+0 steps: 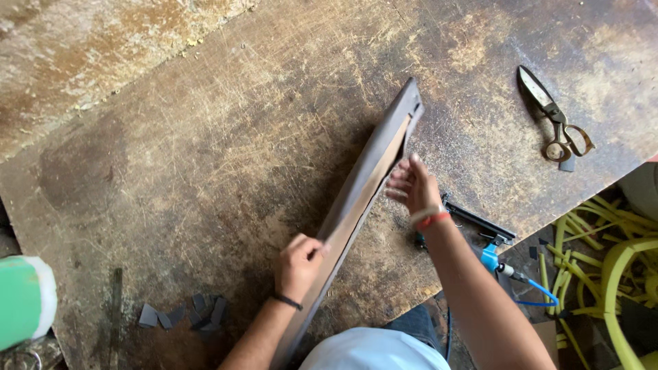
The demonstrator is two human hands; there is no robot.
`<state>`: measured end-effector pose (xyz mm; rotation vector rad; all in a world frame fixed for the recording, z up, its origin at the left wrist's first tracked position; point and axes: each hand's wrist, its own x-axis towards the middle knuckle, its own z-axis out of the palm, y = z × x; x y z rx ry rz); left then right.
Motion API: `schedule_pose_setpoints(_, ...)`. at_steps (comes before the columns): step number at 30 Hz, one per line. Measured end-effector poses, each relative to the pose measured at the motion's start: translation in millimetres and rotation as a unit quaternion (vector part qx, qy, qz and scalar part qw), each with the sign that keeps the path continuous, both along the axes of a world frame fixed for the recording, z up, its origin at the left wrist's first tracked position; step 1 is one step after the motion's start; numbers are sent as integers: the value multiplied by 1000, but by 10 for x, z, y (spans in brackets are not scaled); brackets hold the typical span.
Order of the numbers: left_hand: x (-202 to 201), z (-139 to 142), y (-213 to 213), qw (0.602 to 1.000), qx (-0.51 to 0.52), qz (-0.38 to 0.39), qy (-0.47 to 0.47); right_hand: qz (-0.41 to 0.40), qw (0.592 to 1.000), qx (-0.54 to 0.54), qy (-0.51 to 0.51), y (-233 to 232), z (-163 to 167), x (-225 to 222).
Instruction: The person wraps a long narrow wooden strip with gray fabric, folding the fabric over the edges. They trim excess fabric with shears, then use a pneumatic nailer to staple the fabric along the back of the strip, working along its length and repositioning the strip on the workbench.
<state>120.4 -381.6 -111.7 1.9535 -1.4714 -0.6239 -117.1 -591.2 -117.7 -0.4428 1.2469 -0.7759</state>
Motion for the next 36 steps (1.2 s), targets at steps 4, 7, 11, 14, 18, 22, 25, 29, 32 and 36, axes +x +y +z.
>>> schedule_pose_setpoints(4, -183, 113, -47, 983, 79, -163, 17, 11, 1000, 17, 2, -475, 131, 237)
schedule_pose_setpoints(7, -258, 32, -186, 966, 13, -253, -45, -18, 997, 39, 63, -625, 113, 314)
schedule_pose_setpoints(11, -266, -185, -390, 964, -49, -219, 143, -121, 992, 12, 38, -833, -153, 407)
schedule_pose_setpoints(14, -294, -372, -603, 942, 36, -251, 219, -156, 977, -47, 141, -979, -459, 405)
schedule_pose_setpoints(18, -312, -535, -1018, 893, 106, -229, 372, -161, 960, -162, 160, -1010, -915, 403)
schedule_pose_setpoints(22, -400, -675, -1655, 861, 83, -229, 446, -172, 942, -241, 156, -1005, -1232, 383)
schedule_pose_setpoints(25, -509, -841, -2154, 870, 33, -251, 423, -141, 922, -247, 263, -963, -1320, 378)
schedule_pose_setpoints(29, -739, -1028, -2797, 929, -45, -296, 217, -161, 937, -243, 192, -932, -1312, 457)
schedule_pose_setpoints(32, -888, -1049, -3236, 946, -48, -291, 134, -164, 939, -250, 170, -959, -1285, 511)
schedule_pose_setpoints(36, -881, -910, -3183, 946, -57, -268, 174, -171, 947, -227, 148, -957, -1279, 514)
